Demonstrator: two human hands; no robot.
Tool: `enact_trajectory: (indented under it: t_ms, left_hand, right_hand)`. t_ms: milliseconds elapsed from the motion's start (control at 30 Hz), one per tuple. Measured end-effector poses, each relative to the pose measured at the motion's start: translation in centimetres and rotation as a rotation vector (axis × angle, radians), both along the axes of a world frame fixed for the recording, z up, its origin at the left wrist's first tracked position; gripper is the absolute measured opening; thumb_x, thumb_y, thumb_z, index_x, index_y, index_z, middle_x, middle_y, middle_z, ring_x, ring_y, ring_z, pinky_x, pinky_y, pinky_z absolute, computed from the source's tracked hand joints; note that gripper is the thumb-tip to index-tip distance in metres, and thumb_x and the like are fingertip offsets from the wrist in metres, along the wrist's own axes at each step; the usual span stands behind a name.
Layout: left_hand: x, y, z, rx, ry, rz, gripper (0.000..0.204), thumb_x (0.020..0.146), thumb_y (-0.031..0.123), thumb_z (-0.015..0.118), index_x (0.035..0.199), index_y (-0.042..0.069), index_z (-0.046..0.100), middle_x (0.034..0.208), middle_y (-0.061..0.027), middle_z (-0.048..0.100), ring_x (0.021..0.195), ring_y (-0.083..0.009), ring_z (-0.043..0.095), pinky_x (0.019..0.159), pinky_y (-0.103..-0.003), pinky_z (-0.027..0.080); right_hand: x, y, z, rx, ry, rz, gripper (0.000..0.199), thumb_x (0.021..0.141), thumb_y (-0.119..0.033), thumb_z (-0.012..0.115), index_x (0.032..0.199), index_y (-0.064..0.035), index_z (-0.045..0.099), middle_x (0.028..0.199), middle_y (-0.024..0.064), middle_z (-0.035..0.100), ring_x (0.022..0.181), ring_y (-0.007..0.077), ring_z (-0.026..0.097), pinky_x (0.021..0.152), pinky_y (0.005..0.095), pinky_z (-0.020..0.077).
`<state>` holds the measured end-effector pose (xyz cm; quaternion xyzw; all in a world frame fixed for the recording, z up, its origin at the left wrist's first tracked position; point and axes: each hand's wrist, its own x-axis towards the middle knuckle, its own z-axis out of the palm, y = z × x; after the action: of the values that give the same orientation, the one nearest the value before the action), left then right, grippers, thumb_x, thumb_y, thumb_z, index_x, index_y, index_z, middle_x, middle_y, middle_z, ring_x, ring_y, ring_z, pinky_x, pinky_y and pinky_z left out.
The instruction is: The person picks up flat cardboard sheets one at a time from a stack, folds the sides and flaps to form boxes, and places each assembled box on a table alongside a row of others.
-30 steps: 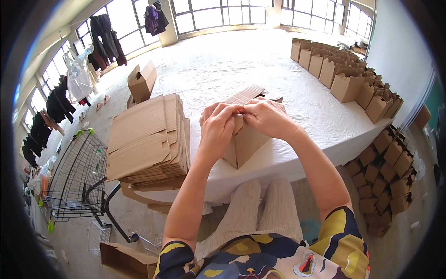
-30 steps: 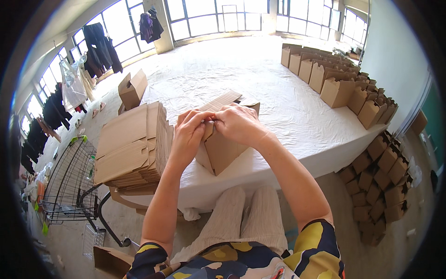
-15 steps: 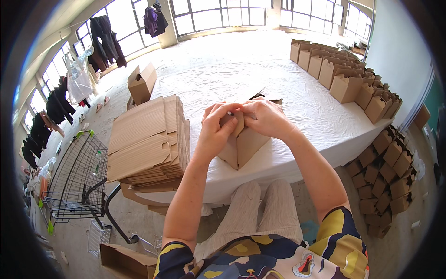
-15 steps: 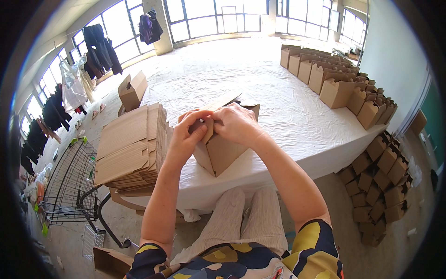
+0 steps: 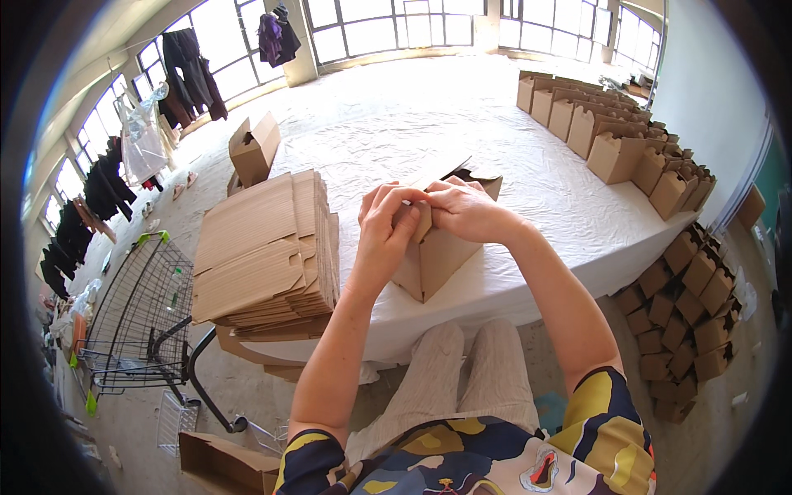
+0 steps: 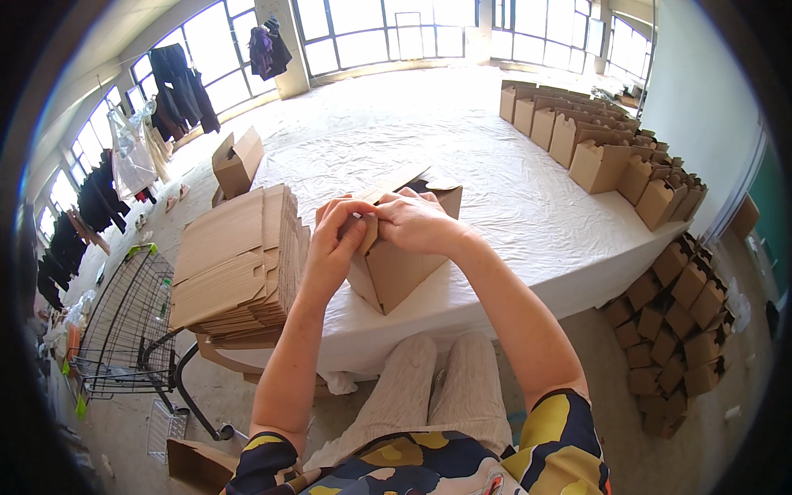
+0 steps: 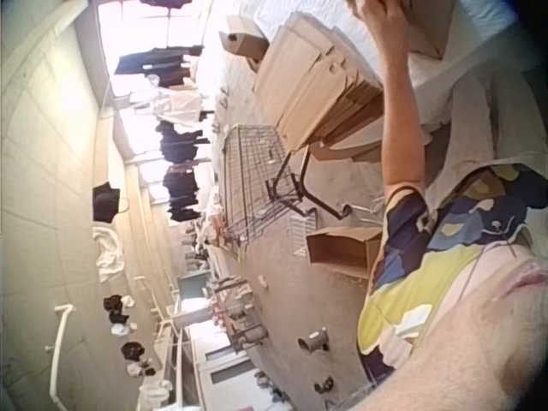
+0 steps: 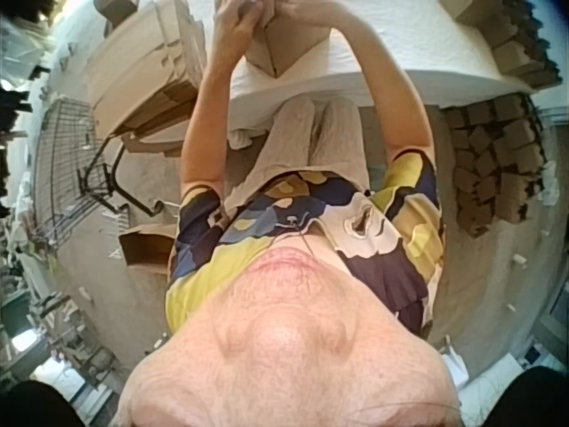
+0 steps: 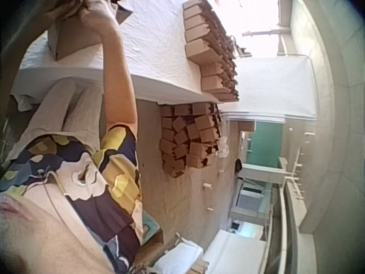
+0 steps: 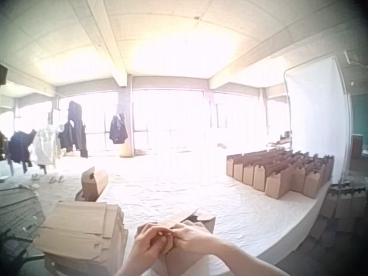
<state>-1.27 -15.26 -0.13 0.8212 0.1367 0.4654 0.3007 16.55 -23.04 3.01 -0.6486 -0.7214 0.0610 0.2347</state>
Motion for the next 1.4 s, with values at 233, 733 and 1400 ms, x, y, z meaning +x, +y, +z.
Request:
enact_trajectory:
  t_ms: [233,733,1400]
  left_hand:
    - [0.4,-0.2,-1.1,0.035,-0.106,0.007,0.013,0.095,0.010,0.059,0.107,0.009,0.065,0.117,-0.0095,0.063,0.126,-0.0320,0.049,0.112,-0.045,0.031]
    - [0.0,-1.0,-0.8,-0.002,-0.062,0.033,0.022,0.097,0.009,0.058,0.118,0.009,0.064,0.108,-0.0078,0.061,0.117,-0.0299,0.047,0.107,-0.042,0.035]
    - [-0.5,-0.3,0.4,-0.048,0.074,0.102,0.013,0.094,0.011,0.063,0.106,0.007,0.067,0.108,-0.0096,0.061,0.112,-0.0279,0.050,0.099,-0.040,0.042]
  right_hand:
    - [-0.2,0.2,-0.3,0.109,0.227,0.046,0.035,0.086,-0.020,0.060,0.116,-0.0070,0.073,0.114,0.0141,0.070,0.116,0.0328,0.061,0.104,0.0445,0.0433]
    - [-0.9,-0.7,0.3,0.122,0.637,-0.051,0.014,0.097,-0.009,0.067,0.104,0.0011,0.072,0.086,0.0006,0.069,0.079,0.0057,0.060,0.071,0.0242,0.0505]
    - [-0.2,-1.5,-1.2,0.401,0.857,0.059,0.015,0.094,-0.015,0.074,0.095,0.0000,0.073,0.089,-0.0023,0.067,0.085,0.0064,0.059,0.077,0.0242,0.0475]
